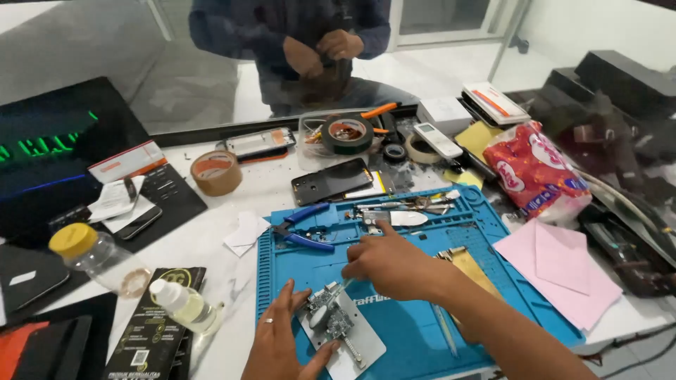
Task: Cleaning and scraping a mobile phone motherboard using a small brush on a repair mat.
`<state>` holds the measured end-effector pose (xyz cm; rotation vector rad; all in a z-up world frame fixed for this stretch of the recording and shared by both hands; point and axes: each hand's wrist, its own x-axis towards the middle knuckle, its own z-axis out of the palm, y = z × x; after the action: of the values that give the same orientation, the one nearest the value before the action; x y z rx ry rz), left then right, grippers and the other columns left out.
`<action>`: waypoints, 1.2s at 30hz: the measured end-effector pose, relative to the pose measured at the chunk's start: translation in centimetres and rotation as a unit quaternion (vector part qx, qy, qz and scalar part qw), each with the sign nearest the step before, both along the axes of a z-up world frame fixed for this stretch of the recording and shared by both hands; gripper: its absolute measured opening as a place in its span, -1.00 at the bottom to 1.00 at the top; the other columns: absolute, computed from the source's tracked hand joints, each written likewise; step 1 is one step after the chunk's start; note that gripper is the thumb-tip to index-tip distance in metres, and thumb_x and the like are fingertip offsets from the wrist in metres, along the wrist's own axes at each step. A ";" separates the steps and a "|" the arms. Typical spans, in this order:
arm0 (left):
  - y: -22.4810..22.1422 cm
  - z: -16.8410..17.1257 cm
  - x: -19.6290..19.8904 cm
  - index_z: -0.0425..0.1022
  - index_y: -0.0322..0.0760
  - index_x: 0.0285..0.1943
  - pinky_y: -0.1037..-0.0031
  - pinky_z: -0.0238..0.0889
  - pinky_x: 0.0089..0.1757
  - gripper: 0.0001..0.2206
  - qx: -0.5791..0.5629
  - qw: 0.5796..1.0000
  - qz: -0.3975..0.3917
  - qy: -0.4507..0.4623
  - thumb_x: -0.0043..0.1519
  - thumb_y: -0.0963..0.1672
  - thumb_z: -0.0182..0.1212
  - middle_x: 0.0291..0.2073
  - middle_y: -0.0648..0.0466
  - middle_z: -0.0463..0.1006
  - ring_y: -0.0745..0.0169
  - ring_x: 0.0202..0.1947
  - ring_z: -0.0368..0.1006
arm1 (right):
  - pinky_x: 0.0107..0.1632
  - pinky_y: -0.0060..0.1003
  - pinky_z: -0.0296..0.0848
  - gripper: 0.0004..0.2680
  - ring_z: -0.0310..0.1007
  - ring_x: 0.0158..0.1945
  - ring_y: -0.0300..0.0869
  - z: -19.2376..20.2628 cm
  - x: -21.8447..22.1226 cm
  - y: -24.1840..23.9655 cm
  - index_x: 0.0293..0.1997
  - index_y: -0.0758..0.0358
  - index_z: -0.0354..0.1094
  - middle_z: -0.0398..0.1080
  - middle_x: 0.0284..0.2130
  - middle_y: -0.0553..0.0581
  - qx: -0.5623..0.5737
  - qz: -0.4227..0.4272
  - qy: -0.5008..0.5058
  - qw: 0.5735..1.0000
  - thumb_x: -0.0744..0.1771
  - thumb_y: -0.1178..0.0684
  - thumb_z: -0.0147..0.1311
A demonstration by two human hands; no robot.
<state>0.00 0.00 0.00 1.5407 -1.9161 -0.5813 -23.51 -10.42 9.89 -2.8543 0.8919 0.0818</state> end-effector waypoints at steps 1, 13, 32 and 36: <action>0.4 0.0 0.0 -0.19 -0.16 0.55 0.03 0.12 0.19 0.07 -0.005 1.000 0.003 0.002 -0.01 0.15 0.53 0.29 0.14 0.42 0.06 0.28 0.33 | 0.23 0.64 -0.13 -0.73 0.32 -0.31 0.05 -0.9 -0.1 -0.3 -0.16 0.12 0.56 0.35 -0.40 0.09 0.003 0.009 -0.033 0.999 0.27 0.39 0.00; 2.4 4.2 -0.5 -0.16 -0.25 0.53 0.01 -0.08 0.27 -0.10 -0.025 0.999 -0.026 0.014 0.13 0.03 0.40 0.30 0.01 0.40 -0.21 0.33 0.13 | 0.31 0.67 -0.15 -0.56 0.39 -0.08 0.08 -0.4 -1.3 -0.5 -0.03 -0.04 0.56 0.47 -0.25 0.01 -0.096 -0.056 0.041 0.993 0.18 0.43 -0.11; -1.4 -1.6 0.1 -0.03 0.04 0.54 0.09 0.20 0.14 0.02 0.035 0.994 -0.013 -0.107 -0.07 0.24 0.46 0.25 0.33 0.40 0.14 0.22 0.31 | 0.36 0.73 -0.41 -0.66 0.38 -0.07 0.20 0.6 -1.5 1.8 0.05 0.22 0.50 0.43 -0.23 0.22 0.067 0.012 -0.005 0.998 0.27 0.43 -0.09; -1.1 -1.8 -0.2 0.02 -0.01 0.51 0.06 0.20 0.13 0.00 -0.011 0.994 0.012 -0.107 -0.10 0.22 0.44 0.22 0.38 0.45 0.17 0.22 0.33 | 0.27 0.82 -0.34 -0.67 0.36 -0.23 0.14 0.7 -2.0 1.5 -0.04 0.19 0.55 0.42 -0.34 0.18 0.002 -0.023 0.003 1.000 0.25 0.43 -0.06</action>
<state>-0.20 -1.11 -1.77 1.6668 -2.0495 -0.3964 -25.54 -8.93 10.60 -2.8302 0.9560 0.0865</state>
